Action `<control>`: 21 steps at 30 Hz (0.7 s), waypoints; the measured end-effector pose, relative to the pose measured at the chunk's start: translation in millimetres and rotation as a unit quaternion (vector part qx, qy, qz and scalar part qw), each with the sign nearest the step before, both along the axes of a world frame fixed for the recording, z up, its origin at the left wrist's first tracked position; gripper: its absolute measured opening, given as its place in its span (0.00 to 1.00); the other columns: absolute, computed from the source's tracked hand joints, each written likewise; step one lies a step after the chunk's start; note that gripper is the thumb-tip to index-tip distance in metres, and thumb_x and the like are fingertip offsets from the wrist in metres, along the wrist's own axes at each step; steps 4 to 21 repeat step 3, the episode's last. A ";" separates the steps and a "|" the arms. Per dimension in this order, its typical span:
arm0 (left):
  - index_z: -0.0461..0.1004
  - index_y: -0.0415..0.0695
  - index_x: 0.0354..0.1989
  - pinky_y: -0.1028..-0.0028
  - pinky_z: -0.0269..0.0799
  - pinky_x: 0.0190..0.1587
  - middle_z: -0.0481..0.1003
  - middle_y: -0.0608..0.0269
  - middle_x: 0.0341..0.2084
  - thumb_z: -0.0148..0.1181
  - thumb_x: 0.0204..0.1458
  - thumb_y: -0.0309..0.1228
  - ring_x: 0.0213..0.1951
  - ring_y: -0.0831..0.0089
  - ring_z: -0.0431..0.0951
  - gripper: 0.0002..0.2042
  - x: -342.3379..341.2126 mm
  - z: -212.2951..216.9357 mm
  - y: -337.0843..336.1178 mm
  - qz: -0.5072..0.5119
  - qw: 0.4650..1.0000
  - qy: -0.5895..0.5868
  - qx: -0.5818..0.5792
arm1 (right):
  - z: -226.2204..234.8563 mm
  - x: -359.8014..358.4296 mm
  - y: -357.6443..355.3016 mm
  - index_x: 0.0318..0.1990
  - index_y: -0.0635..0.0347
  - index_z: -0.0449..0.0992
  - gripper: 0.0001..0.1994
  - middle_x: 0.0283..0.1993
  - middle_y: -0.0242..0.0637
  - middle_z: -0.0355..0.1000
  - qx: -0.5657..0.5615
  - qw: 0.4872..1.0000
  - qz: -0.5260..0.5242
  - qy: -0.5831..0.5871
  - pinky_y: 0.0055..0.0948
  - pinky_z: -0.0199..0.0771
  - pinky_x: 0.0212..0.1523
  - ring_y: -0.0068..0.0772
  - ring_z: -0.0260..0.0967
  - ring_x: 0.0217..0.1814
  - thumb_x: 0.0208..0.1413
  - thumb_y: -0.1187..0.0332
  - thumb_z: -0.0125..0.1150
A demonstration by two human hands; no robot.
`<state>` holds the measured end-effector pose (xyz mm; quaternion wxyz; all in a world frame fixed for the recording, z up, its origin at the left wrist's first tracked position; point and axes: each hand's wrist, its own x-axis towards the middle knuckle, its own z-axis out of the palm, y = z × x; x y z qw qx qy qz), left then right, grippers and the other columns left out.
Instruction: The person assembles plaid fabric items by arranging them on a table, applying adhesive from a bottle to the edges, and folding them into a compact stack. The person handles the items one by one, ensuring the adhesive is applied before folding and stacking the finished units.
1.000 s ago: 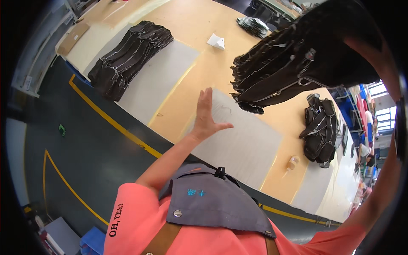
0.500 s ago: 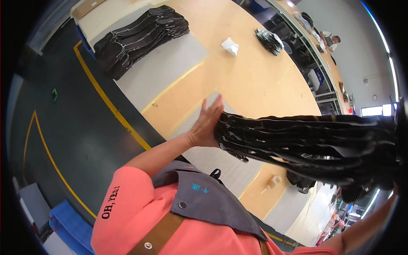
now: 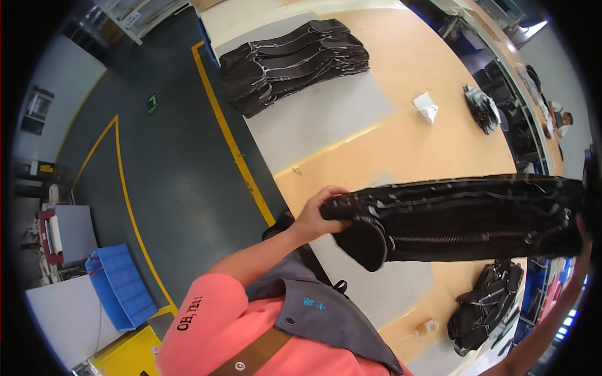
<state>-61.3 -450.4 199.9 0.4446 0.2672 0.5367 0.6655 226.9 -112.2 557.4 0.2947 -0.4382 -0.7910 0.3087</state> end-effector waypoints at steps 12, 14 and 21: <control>0.68 0.44 0.55 0.74 0.67 0.54 0.75 0.66 0.44 0.62 0.47 0.21 0.48 0.75 0.73 0.23 -37.7 -14.2 -17.7 0.075 0.987 -0.142 0.002 | -48.6 -67.3 14.6 0.52 0.72 0.71 0.23 0.49 0.47 0.73 -0.085 0.991 0.104 -0.011 0.36 0.68 0.54 0.41 0.70 0.48 0.46 0.76 0.65; 0.68 0.44 0.55 0.74 0.67 0.54 0.75 0.66 0.44 0.62 0.47 0.21 0.48 0.75 0.73 0.23 -37.7 -14.2 -17.7 0.075 0.987 -0.142 0.002 | -48.6 -67.3 14.6 0.52 0.72 0.71 0.23 0.49 0.47 0.73 -0.085 0.991 0.104 -0.011 0.36 0.68 0.54 0.41 0.70 0.48 0.46 0.76 0.65; 0.68 0.44 0.55 0.74 0.67 0.54 0.75 0.66 0.44 0.62 0.47 0.21 0.48 0.75 0.73 0.23 -37.7 -14.2 -17.7 0.075 0.987 -0.142 0.002 | -48.6 -67.3 14.6 0.52 0.72 0.71 0.23 0.49 0.47 0.73 -0.085 0.991 0.104 -0.011 0.36 0.68 0.54 0.41 0.70 0.48 0.46 0.76 0.65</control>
